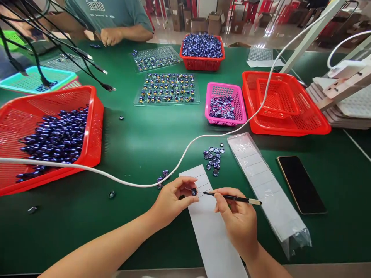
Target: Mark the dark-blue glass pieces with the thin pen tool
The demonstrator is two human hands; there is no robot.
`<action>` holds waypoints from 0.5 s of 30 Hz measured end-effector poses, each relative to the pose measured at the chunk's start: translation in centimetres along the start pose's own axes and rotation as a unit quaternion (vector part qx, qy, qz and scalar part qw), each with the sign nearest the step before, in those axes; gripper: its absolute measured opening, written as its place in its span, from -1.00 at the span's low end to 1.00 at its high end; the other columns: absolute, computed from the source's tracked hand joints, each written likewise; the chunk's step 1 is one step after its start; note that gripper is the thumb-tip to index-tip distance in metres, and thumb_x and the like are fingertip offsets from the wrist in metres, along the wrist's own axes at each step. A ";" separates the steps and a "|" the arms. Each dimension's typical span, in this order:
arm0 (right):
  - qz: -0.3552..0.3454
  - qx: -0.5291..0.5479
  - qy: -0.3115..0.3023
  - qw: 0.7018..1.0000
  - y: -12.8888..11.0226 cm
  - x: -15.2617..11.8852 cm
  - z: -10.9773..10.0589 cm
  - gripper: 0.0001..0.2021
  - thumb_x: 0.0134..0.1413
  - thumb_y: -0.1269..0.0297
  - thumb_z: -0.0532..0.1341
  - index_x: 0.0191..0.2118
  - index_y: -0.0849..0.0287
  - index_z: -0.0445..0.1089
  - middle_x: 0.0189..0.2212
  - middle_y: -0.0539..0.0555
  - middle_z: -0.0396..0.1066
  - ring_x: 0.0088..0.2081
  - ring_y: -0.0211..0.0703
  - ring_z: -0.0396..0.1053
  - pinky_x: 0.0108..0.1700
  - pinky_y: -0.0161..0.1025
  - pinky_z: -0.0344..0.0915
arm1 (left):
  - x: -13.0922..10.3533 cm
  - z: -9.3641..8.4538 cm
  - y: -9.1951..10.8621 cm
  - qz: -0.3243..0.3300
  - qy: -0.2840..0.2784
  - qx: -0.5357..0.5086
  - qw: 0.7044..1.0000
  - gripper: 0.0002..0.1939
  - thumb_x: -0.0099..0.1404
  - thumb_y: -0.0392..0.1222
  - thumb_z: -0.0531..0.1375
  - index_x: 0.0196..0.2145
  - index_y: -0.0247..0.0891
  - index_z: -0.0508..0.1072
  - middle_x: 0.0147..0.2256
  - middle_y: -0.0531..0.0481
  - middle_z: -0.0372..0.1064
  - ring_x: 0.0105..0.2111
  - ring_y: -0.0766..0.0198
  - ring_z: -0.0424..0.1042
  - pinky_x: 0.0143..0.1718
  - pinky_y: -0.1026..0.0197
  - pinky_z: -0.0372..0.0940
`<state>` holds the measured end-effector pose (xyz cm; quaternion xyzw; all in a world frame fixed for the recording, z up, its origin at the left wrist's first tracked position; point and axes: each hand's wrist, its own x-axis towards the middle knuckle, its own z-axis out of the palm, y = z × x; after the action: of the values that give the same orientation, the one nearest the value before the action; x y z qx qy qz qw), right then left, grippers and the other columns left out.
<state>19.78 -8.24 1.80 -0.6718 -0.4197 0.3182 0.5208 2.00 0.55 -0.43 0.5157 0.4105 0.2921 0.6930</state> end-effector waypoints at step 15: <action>-0.045 -0.124 -0.008 0.991 -0.3 -0.6 0.4 -0.87 0.23 0.21 0.29 -0.20 0.14 0.53 -0.42 0.06 0.54 -0.53 -0.23 0.47 -0.47 -0.33 0.47 | -0.3 0.3 -0.7 0.137 0.008 0.189 0.972 -0.56 0.17 -0.44 0.30 0.00 -0.21 0.43 -0.22 -0.02 0.45 -0.22 0.25 0.47 -0.15 0.20 0.44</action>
<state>19.12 -8.57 1.99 -0.7093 -0.4899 0.2453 0.4435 2.05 -0.03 -0.97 0.6864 0.3892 0.3054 0.5330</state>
